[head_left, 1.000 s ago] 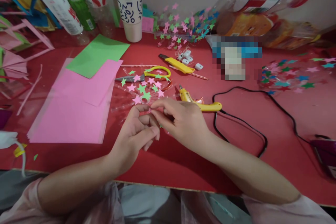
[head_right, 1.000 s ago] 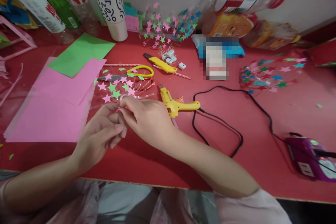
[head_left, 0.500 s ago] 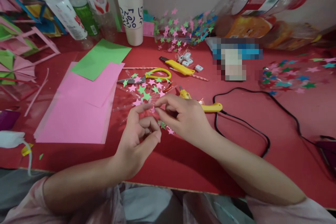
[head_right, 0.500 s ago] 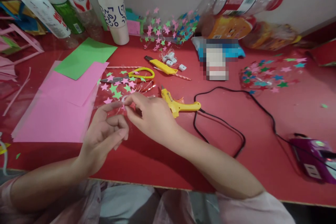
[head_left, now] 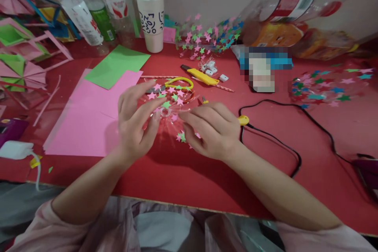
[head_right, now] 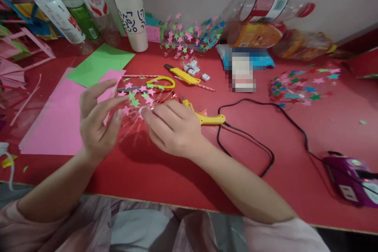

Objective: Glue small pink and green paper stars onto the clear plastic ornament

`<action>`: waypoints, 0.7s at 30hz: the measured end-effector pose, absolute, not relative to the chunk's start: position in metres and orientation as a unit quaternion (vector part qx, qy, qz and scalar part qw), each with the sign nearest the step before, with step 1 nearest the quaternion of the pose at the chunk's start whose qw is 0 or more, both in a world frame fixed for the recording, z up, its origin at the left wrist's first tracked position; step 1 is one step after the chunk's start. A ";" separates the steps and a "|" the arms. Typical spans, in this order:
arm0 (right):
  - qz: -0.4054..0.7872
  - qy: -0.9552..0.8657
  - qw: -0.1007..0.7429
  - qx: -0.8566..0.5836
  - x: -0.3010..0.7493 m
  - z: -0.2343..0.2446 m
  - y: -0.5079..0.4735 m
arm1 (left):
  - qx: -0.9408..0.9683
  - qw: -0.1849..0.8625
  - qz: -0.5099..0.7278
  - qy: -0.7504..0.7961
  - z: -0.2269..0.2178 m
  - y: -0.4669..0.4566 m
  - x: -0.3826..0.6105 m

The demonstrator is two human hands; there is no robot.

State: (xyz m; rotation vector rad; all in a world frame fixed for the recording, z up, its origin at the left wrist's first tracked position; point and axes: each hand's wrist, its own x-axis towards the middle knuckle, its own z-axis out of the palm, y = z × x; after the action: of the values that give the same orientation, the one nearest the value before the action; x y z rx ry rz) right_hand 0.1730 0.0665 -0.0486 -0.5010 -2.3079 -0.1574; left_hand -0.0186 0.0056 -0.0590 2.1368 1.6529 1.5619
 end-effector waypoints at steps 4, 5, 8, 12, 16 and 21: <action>-0.171 -0.890 0.391 -0.161 0.174 -0.055 0.073 | 0.703 0.009 0.458 0.544 -0.063 0.016 -0.023; -0.179 -0.891 0.386 -0.162 0.174 -0.056 0.074 | 0.708 0.009 0.450 0.544 -0.064 0.016 -0.024; -0.194 -0.894 0.371 -0.159 0.171 -0.057 0.074 | 0.718 0.007 0.429 0.547 -0.067 0.016 -0.025; -0.192 -0.893 0.373 -0.164 0.166 -0.059 0.073 | 0.727 -0.026 0.429 0.536 -0.070 0.016 -0.025; -0.185 -0.878 0.415 -0.152 0.162 -0.063 0.073 | 0.724 -0.030 0.437 0.533 -0.071 0.017 -0.025; -0.164 -0.879 0.419 -0.156 0.160 -0.066 0.073 | 0.729 -0.044 0.445 0.518 -0.071 0.017 -0.023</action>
State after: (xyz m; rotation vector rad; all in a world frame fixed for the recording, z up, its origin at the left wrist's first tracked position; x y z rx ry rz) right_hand 0.1604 0.0727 -0.0663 -0.3907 -2.2044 -0.4116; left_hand -0.0229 0.0175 -0.0712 2.3568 1.6762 1.4396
